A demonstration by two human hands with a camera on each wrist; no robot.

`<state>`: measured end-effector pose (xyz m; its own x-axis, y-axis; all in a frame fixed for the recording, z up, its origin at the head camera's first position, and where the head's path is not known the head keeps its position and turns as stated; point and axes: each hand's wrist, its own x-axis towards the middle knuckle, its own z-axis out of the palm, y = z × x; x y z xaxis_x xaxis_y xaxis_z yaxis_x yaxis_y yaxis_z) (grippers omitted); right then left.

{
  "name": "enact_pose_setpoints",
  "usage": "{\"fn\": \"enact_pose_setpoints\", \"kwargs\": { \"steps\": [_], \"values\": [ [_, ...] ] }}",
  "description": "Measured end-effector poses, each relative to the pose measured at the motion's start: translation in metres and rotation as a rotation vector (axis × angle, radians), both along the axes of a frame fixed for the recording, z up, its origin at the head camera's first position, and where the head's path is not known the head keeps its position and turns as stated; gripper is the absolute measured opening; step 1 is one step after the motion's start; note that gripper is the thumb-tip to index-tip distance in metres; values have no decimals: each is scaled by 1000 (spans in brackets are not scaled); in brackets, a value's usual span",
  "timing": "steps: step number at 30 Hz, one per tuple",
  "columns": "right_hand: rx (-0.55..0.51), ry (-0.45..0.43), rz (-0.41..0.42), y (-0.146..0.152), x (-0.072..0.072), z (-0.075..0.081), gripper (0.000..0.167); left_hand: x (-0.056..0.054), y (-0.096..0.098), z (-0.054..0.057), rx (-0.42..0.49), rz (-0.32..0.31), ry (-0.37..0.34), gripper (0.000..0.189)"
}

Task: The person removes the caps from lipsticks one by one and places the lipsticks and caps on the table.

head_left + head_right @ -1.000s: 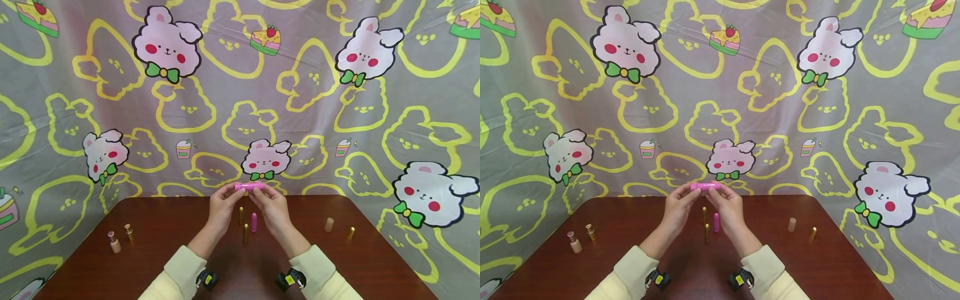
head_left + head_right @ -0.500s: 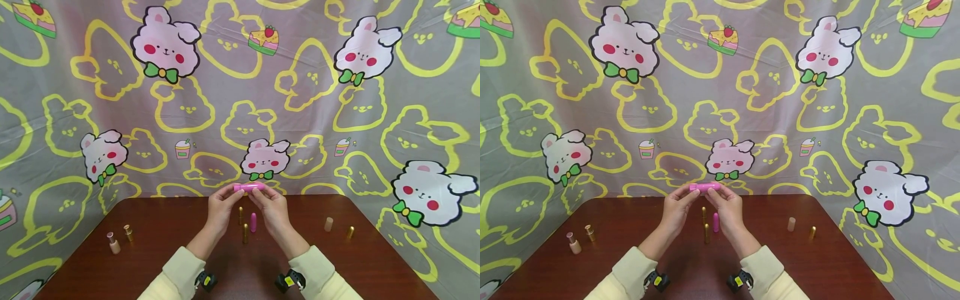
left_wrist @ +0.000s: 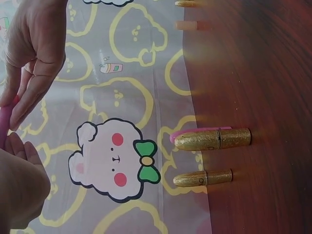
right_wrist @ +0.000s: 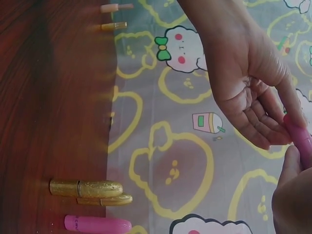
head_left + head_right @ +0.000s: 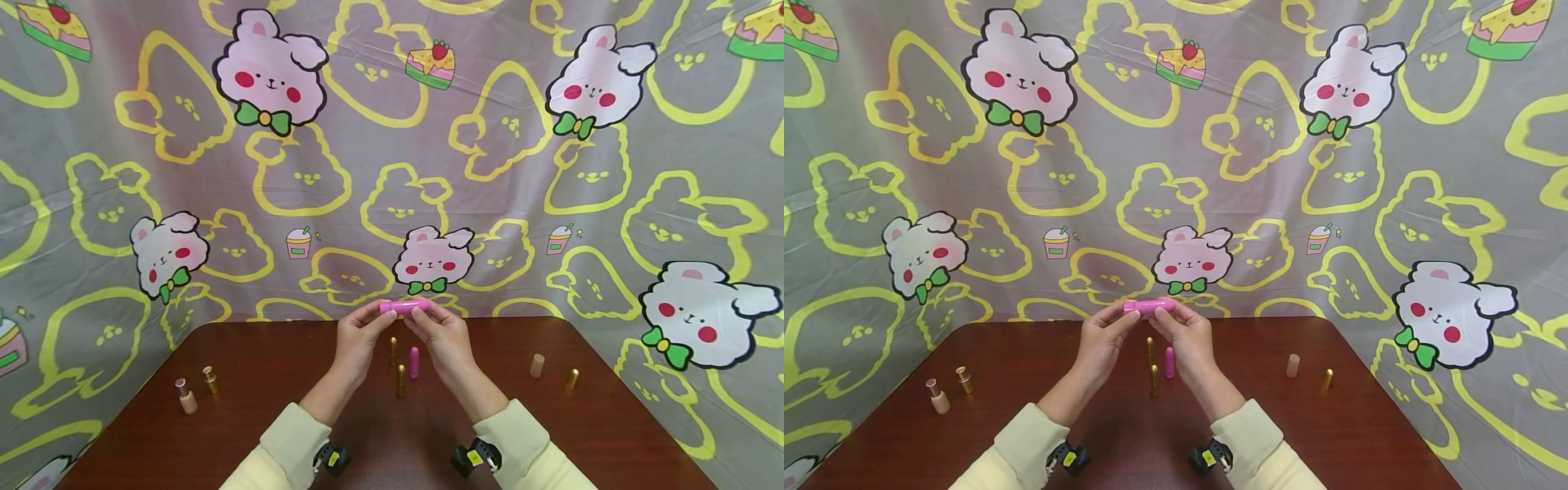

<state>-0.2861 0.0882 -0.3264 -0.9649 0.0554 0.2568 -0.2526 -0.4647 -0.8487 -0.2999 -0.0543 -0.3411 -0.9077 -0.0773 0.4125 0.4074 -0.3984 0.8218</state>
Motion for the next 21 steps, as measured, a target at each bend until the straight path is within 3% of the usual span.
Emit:
{"fn": "enact_pose_setpoints", "kwargs": {
  "steps": [6,9,13,21],
  "values": [
    [-9,-12,32,4,1,1,21,-1,-2,0,23,-35,9,21],
    [-86,-3,19,12,-4,4,15,-3,-11,1,115,-67,6,14],
    [-156,5,-43,30,-10,5,19,-6,-31,1,244,-54,-16,19],
    [-60,-14,-37,47,-7,4,14,-7,-48,4,234,-69,-33,22]
  ]
}}
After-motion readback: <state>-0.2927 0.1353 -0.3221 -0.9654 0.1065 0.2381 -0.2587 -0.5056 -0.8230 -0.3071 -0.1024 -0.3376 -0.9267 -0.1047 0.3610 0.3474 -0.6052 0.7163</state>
